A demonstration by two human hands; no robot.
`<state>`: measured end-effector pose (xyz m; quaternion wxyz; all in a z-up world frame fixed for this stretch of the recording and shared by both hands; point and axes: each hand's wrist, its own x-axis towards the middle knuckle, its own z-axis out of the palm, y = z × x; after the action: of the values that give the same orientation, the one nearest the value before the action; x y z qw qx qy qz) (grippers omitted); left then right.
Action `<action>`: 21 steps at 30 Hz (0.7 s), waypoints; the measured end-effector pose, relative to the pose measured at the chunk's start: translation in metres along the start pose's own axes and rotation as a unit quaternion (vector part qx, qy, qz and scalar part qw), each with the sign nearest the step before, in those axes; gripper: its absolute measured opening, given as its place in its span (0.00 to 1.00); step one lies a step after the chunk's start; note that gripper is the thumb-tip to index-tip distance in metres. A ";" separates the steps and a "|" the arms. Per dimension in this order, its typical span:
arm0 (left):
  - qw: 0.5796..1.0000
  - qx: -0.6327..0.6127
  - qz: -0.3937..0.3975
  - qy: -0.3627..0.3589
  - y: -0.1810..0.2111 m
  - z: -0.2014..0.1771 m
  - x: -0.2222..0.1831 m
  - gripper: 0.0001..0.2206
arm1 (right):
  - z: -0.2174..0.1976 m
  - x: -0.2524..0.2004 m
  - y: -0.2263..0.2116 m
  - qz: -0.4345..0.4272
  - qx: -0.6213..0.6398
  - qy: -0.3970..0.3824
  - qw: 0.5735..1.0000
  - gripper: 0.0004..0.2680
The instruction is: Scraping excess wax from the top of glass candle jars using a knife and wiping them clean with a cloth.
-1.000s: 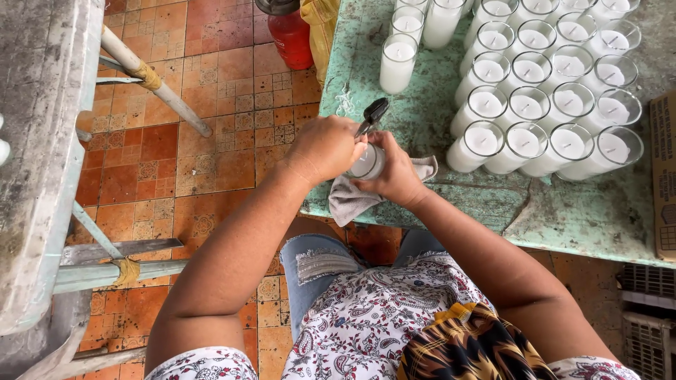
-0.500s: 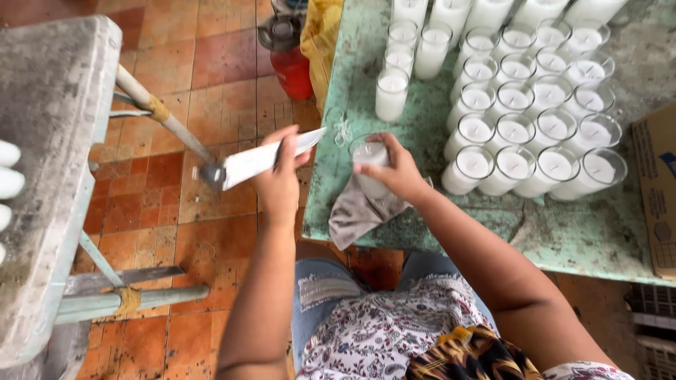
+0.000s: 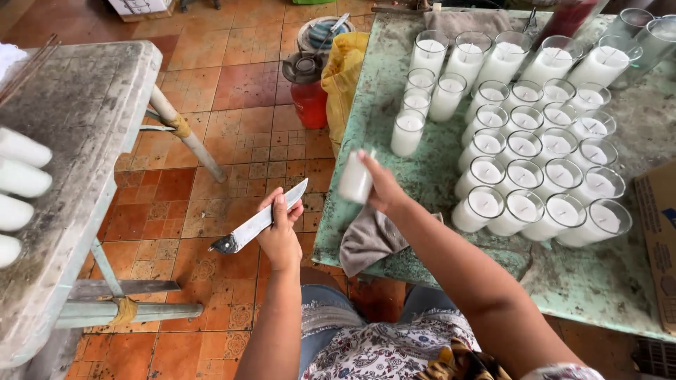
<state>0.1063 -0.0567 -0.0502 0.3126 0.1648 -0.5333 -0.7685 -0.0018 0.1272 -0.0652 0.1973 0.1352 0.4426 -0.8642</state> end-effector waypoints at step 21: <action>0.844 0.314 0.380 -0.210 0.011 0.036 -0.071 0.05 | -0.058 -0.061 0.081 -0.494 -0.392 0.096 0.770 0.29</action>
<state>0.1418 0.0131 -0.0322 0.3929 -0.1268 -0.8196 -0.3973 0.0934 0.1451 -0.1313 -0.2649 -0.1086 0.7653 -0.5765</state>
